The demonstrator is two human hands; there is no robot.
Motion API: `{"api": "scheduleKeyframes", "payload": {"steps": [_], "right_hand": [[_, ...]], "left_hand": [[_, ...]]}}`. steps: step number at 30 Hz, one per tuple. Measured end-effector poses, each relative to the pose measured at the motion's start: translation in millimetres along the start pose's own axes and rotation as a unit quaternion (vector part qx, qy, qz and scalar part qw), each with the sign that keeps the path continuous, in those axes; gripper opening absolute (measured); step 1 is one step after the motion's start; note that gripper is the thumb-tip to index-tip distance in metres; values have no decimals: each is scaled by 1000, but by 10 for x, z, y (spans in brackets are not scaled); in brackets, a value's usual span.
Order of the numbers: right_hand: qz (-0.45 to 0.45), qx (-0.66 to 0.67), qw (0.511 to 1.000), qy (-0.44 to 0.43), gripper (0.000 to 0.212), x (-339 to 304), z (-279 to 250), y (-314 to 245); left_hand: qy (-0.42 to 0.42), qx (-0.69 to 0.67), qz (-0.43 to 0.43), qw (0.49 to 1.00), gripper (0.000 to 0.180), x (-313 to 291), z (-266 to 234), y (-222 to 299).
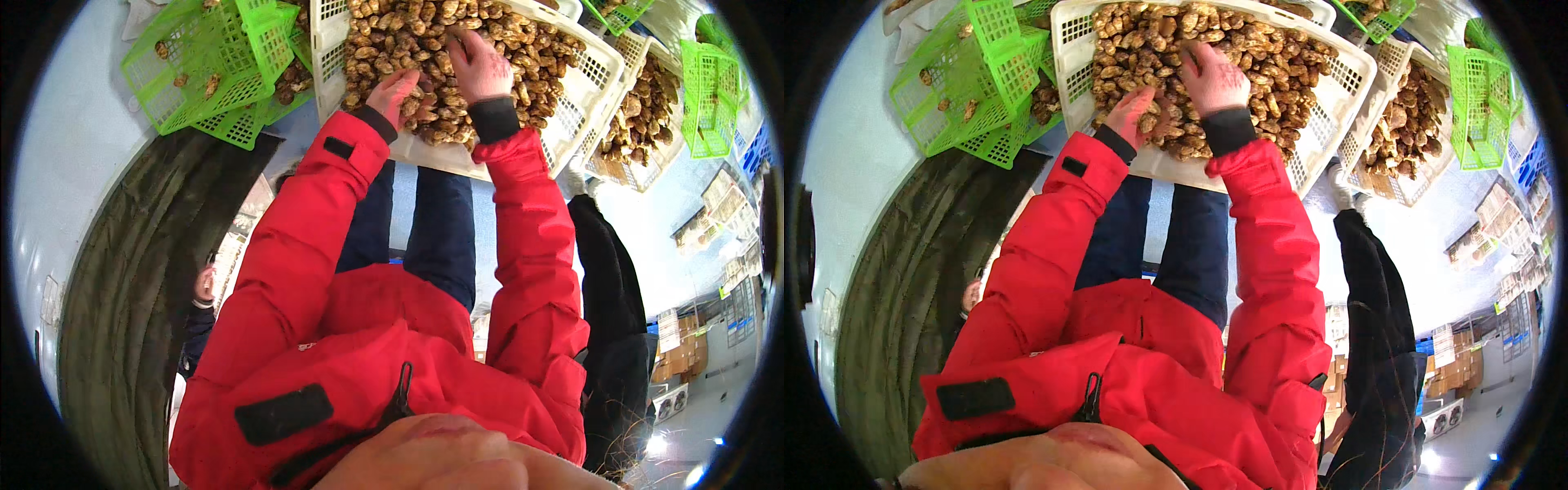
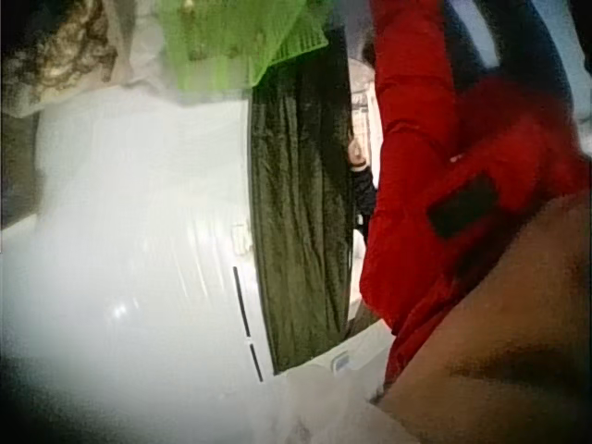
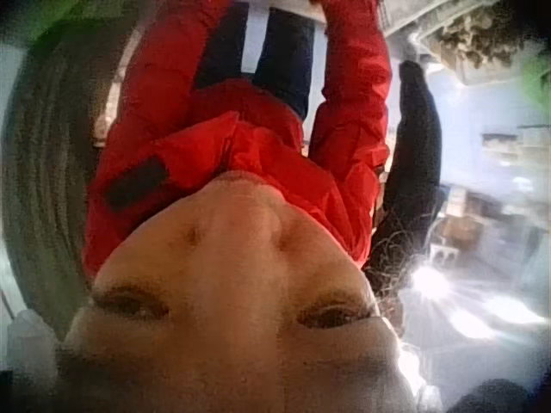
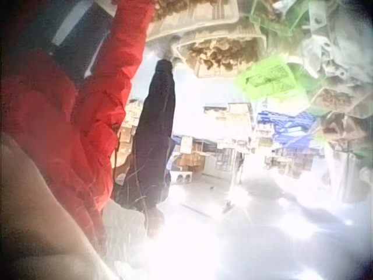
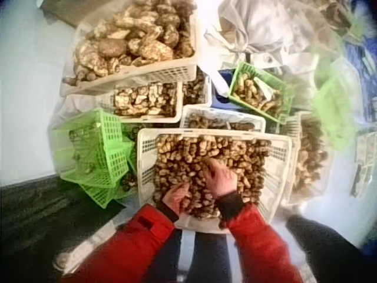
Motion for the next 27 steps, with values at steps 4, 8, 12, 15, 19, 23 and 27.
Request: {"api": "scheduleKeyframes", "payload": {"steps": [4,8,12,15,19,23,27], "right_hand": [[9,-171,983,-73,38,408,288,-321],[44,-127,990,-50,30,407,505,-66],[234,198,951,-36,34,-260,155,590],[286,649,705,19,41,-960,155,764],[192,695,690,63,50,-1270,-201,47],[146,661,731,87,41,-1459,-212,-108],[210,616,738,177,44,-1820,-316,38]], "left_hand": [[9,-28,-23,999,23,-220,-184,124],[73,-29,-45,996,22,-389,-450,119],[71,-43,-48,995,25,-429,-564,67],[24,0,-63,998,25,-536,-531,23],[1,162,-111,981,25,-648,-422,30],[-67,342,-107,931,24,-547,-179,46],[-108,397,-139,901,24,-553,116,147]]}}
Point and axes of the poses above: each hand's wrist, its own x-axis towards the middle knuckle, its own z-axis out of the palm, y = z × x, the point moved 6 cm from there along x, towards the middle knuckle, and after that the axes turned 1 degree about x, right-handed, at the moved point
